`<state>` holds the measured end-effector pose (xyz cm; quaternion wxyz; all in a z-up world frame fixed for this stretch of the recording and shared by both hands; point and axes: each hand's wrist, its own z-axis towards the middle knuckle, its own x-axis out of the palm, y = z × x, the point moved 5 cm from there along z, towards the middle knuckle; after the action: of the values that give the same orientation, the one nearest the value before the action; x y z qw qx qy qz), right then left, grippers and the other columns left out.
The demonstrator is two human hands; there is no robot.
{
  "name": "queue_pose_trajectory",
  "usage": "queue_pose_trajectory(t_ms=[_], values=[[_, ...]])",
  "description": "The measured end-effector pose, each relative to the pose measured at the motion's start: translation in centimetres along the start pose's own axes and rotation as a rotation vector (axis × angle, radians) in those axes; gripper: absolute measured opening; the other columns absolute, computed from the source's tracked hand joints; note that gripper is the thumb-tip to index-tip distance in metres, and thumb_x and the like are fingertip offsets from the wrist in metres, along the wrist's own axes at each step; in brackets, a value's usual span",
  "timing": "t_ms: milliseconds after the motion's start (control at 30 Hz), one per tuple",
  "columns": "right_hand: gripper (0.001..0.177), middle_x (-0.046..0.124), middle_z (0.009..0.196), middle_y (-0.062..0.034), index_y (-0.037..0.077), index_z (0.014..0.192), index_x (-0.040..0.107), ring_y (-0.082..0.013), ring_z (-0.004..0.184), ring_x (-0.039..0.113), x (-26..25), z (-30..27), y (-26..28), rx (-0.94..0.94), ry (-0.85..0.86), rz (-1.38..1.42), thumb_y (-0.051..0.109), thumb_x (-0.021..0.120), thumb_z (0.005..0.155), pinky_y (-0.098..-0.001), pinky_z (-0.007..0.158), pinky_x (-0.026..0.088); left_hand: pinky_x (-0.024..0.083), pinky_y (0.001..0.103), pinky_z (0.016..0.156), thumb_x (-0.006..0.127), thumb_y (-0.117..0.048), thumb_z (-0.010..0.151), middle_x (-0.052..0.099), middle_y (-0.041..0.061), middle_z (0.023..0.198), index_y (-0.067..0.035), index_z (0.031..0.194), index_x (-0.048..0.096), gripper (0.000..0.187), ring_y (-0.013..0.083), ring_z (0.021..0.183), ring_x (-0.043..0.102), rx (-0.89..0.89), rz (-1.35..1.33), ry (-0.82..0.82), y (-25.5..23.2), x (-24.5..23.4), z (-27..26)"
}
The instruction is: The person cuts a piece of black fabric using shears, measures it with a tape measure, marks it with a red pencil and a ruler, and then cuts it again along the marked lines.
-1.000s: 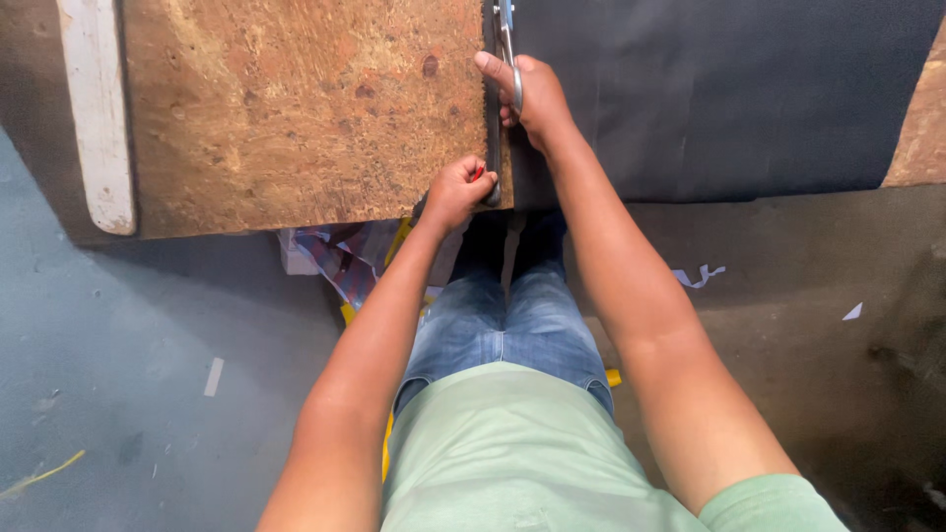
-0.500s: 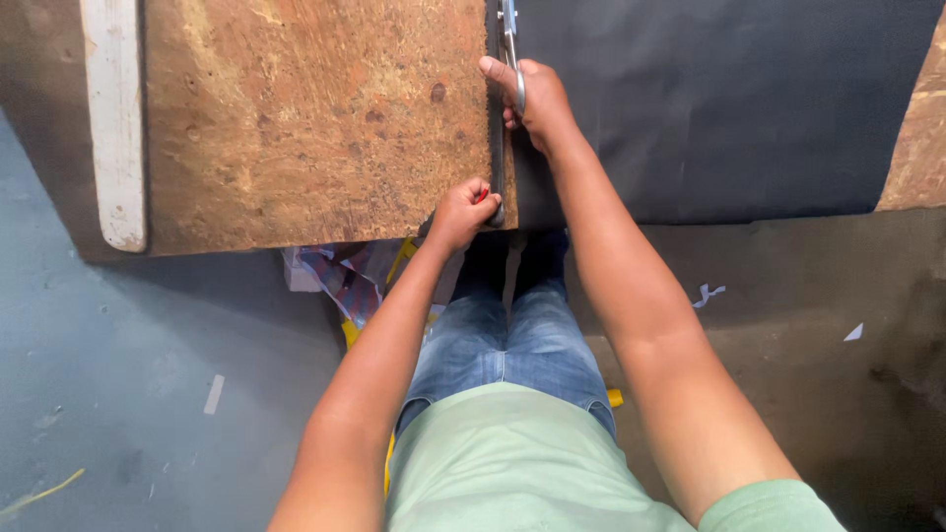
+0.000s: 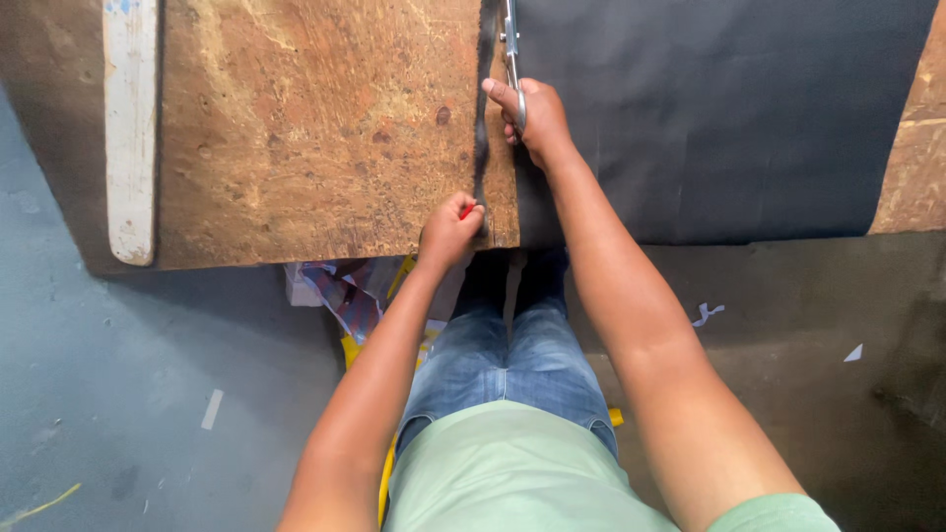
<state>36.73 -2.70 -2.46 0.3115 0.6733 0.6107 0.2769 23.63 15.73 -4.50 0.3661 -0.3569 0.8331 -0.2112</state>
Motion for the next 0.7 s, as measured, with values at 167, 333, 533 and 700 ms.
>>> queue_pose_trajectory(t_ms=[167, 333, 533, 700], values=[[0.051, 0.046, 0.060, 0.0003, 0.016, 0.073, 0.039, -0.0075, 0.045, 0.048, -0.2, 0.0, 0.0, 0.000, -0.006, -0.009, 0.044, 0.078, 0.088, -0.0248, 0.039, 0.040, 0.047, 0.050, 0.073, 0.064, -0.032, 0.092, 0.068, 0.008, 0.096, -0.021, 0.099, 0.065, 0.013, 0.0335, 0.089, 0.066, -0.035, 0.149, -0.417, -0.2, -8.0, -0.6], [0.051, 0.046, 0.060, 0.0004, 0.016, 0.073, 0.038, -0.0073, 0.046, 0.049, -0.2, -0.5, 0.5, -0.002, 0.004, -0.024, 0.044, 0.079, 0.089, -0.0245, 0.040, 0.039, 0.062, 0.043, 0.079, 0.074, -0.030, 0.095, 0.051, 0.014, 0.125, -0.008, 0.116, 0.058, 0.035, 0.0306, 0.102, 0.067, 0.088, 0.285, -0.633, -5.1, -10.5, 0.8], [0.046, 0.047, 0.060, 0.0002, 0.016, 0.074, 0.041, -0.0069, 0.045, 0.047, 0.0, -0.3, 0.4, 0.006, 0.007, -0.008, 0.042, 0.076, 0.089, -0.0238, 0.039, 0.039, 0.055, 0.034, 0.092, 0.078, -0.042, 0.093, 0.054, 0.011, 0.123, -0.006, 0.130, 0.055, 0.057, 0.0238, 0.110, 0.059, 0.299, 0.421, -0.612, -9.6, -7.1, 8.6], [0.044, 0.051, 0.058, -0.0007, 0.014, 0.072, 0.046, -0.0082, 0.043, 0.049, -0.1, -0.4, 0.6, 0.010, -0.010, 0.004, 0.040, 0.077, 0.088, -0.0248, 0.037, 0.040, 0.047, 0.047, 0.072, 0.066, -0.026, 0.092, 0.057, 0.010, 0.094, -0.014, 0.097, 0.056, 0.017, 0.0322, 0.088, 0.058, 0.406, 0.569, -0.738, -8.9, -5.1, 11.2]])
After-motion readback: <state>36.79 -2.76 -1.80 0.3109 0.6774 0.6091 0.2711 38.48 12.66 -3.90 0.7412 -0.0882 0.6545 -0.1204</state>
